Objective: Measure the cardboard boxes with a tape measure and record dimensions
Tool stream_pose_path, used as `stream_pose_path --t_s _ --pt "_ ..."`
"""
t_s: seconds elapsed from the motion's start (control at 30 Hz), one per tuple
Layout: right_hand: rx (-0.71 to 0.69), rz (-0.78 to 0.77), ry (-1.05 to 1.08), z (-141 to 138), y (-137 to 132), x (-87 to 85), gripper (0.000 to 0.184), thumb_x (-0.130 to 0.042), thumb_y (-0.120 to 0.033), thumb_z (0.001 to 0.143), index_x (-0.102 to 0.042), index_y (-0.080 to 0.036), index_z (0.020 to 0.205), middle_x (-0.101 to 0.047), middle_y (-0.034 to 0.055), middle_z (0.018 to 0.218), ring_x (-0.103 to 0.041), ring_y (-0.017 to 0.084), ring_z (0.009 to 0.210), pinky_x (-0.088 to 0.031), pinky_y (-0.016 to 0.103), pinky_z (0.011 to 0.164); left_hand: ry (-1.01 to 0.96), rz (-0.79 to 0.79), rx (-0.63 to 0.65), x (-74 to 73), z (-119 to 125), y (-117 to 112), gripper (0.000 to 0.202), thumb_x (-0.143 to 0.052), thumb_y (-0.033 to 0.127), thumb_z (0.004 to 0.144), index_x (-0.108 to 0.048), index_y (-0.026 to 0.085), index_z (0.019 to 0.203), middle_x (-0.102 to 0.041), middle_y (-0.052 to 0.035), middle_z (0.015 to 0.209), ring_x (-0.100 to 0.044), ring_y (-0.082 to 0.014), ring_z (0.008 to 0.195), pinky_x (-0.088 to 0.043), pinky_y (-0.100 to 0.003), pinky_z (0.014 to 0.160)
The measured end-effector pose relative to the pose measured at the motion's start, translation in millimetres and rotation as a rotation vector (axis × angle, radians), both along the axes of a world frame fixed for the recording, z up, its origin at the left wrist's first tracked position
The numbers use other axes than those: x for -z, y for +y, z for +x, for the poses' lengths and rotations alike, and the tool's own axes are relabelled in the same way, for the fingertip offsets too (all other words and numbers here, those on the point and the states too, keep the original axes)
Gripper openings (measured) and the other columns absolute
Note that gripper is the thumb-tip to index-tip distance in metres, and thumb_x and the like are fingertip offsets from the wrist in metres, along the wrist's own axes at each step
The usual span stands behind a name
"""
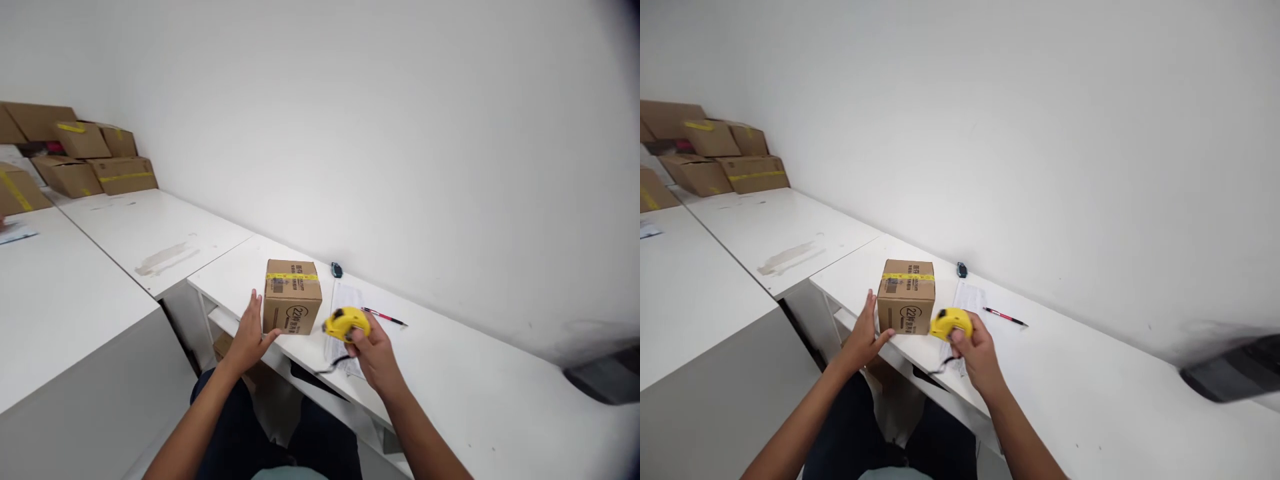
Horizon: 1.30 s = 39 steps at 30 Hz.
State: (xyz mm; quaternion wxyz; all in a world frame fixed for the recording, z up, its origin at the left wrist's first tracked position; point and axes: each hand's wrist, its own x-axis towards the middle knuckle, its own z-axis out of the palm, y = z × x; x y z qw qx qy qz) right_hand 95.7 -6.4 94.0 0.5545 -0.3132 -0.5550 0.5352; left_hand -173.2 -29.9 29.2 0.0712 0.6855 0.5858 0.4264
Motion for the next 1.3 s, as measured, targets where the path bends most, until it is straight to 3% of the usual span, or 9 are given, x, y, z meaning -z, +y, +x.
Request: stream_pose_path --t_s 0.1,0.2,0.33,0.57,0.7,0.83,1.03,1.17,1.3 --pt "-0.112 0.088 -0.119 -26.2 -0.9 -16.0 0.044 -0.078 -0.040 0.075 -0.061 -0.025 0.113 -0.069 0.0039 0.095 -0.065 0.017 0.075 -0.056 0.029 0.062 -0.216 0.145 -0.174 -31.3 21.9 -26.1 0.064 -0.047 0.059 0.088 -0.037 0.020 0.138 -0.040 -0.0206 0.145 -0.035 -0.0344 0.138 -0.031 -0.052 0.111" --pt "-0.226 0.206 -0.206 -40.3 -9.2 -22.5 0.047 -0.077 -0.038 0.076 -0.061 -0.028 0.119 -0.069 0.0045 0.107 -0.068 0.020 0.092 -0.058 0.033 0.076 -0.528 -0.163 0.059 -60.7 37.8 -51.3 0.048 -0.033 0.066 0.091 -0.056 0.025 0.102 -0.063 -0.0106 0.100 -0.061 -0.0248 0.093 -0.048 -0.041 0.085" --pt "-0.190 0.348 -0.305 -39.1 -15.6 -21.9 0.047 -0.076 -0.042 0.077 -0.065 -0.027 0.120 -0.069 0.0068 0.109 -0.068 0.021 0.088 -0.058 0.033 0.074 -0.871 -0.513 0.377 -82.0 43.4 -56.9 0.054 -0.048 0.076 0.078 -0.052 0.022 0.074 -0.053 0.0000 0.065 -0.051 -0.0144 0.057 -0.044 -0.030 0.062" --pt "-0.181 0.253 -0.222 -15.3 -34.6 -3.4 0.047 -0.075 -0.040 0.078 -0.063 -0.029 0.123 -0.071 0.0056 0.101 -0.070 0.022 0.085 -0.060 0.034 0.075 -0.966 -0.780 0.588 -84.5 62.1 -60.5 0.059 -0.058 0.077 0.071 -0.057 0.018 0.075 -0.052 0.0007 0.063 -0.046 -0.0101 0.054 -0.040 -0.026 0.059" --pt "0.033 0.178 -0.153 22.2 -22.3 1.1 0.046 -0.080 -0.036 0.073 -0.067 -0.028 0.116 -0.069 0.0082 0.107 -0.068 0.022 0.081 -0.059 0.033 0.065 -1.009 -0.744 0.511 -93.4 45.2 -51.7 0.043 -0.068 0.059 0.077 -0.054 0.019 0.067 -0.041 0.0060 0.053 -0.036 -0.0074 0.047 -0.038 -0.024 0.055" --pt "0.375 0.092 -0.004 88.8 18.5 1.8 0.049 -0.083 -0.038 0.068 -0.068 -0.027 0.113 -0.068 0.0039 0.085 -0.056 0.014 0.055 -0.050 0.028 0.048 -0.912 -0.477 0.264 -114.4 -27.3 -7.5 0.036 -0.072 0.050 0.076 -0.057 0.018 0.070 -0.051 0.0030 0.060 -0.046 -0.0090 0.055 -0.041 -0.022 0.057" --pt "0.442 -0.001 0.034 149.8 60.3 9.9 0.058 -0.084 -0.044 0.064 -0.067 -0.025 0.116 -0.066 0.0030 0.083 -0.054 0.013 0.058 -0.046 0.027 0.049 -0.864 -0.242 -0.216 -132.6 -117.1 50.7 0.044 -0.075 0.055 0.062 -0.050 0.019 0.064 -0.046 0.0054 0.054 -0.041 -0.0086 0.050 -0.039 -0.021 0.051" --pt "0.414 0.017 -0.071 130.6 66.7 10.2 0.057 -0.081 -0.045 0.069 -0.064 -0.028 0.121 -0.067 0.0031 0.096 -0.056 0.013 0.066 -0.052 0.029 0.059 -0.723 -0.352 -0.203 -121.7 -99.3 61.2 0.048 -0.074 0.061 0.057 -0.052 0.019 0.068 -0.049 0.0037 0.059 -0.048 -0.0120 0.054 -0.043 -0.025 0.054" --pt "0.217 0.104 -0.214 63.6 73.5 -0.8 0.056 -0.075 -0.046 0.076 -0.060 -0.028 0.127 -0.067 0.0048 0.111 -0.062 0.018 0.080 -0.055 0.034 0.069 -0.486 -0.549 0.001 -106.6 -51.5 64.9 0.050 -0.070 0.065 0.064 -0.046 0.020 0.068 -0.046 0.0043 0.059 -0.041 -0.0111 0.052 -0.030 -0.024 0.049"
